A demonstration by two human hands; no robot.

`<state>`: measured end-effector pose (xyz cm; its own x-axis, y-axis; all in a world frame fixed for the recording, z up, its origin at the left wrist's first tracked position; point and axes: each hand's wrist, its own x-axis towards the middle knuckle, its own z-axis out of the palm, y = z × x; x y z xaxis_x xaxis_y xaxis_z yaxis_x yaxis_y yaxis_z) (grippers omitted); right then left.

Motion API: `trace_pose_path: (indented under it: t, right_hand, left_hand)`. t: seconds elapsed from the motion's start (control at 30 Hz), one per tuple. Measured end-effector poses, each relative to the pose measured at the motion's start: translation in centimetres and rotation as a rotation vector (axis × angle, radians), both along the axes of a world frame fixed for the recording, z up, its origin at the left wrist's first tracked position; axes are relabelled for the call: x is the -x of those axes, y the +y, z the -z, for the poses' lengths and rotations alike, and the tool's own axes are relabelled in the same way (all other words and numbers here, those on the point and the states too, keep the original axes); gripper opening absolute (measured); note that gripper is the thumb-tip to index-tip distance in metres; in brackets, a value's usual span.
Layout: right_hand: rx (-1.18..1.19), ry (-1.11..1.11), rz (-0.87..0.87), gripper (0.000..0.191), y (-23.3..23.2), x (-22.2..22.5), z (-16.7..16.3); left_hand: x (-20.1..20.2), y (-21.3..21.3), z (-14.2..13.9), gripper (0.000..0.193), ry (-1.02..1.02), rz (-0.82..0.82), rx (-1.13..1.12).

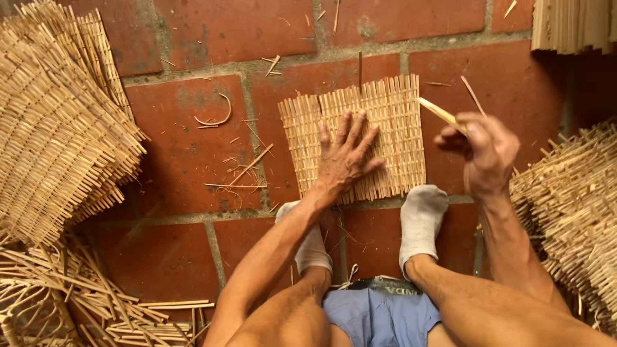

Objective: The person sits on a tiled floor and weaves thin bamboo strips into small square mats. They use a wooden tool to press the strips tightly together, then stack the finished mats to the side.

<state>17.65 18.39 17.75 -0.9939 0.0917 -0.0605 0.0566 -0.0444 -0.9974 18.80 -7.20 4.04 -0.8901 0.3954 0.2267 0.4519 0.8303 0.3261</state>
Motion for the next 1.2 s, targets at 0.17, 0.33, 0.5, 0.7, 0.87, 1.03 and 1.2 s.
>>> trace_pose_path:
  t: [0.17,0.33,0.5,0.7,0.87,1.03,1.2]
  right_hand:
    - [-0.147,-0.298,0.047,0.033,2.4,-8.4,2.0]
    - [-1.175,-0.6,-0.383,0.025,2.0,-9.4,3.6]
    - [-0.894,-0.096,-0.221,0.018,2.4,-8.8,2.6]
    - [-0.707,-0.21,-0.154,0.017,1.4,-7.6,3.0]
    - [-0.688,-0.102,-0.33,0.013,0.4,-6.8,4.9]
    - [-0.785,-0.221,-0.386,0.011,0.3,-5.0,6.5]
    - [-0.958,-0.013,-0.41,0.013,0.0,-4.2,6.8]
  left_hand:
    - [4.3,-2.6,-0.7,0.059,-0.039,-0.163,-0.112]
    - [6.4,-3.2,-0.9,0.043,0.049,-0.064,-0.087]
    - [9.8,-3.7,1.3,0.008,-0.007,-0.122,-0.181]
    - [13.3,-10.2,3.1,0.01,0.178,-0.282,-0.47]
    - [10.6,-11.5,2.0,0.01,-0.127,-0.659,-0.58]
    - [7.8,-8.4,1.3,0.023,0.144,-0.382,-0.122]
    - [7.2,-5.6,1.5,0.068,-0.1,-0.03,0.169]
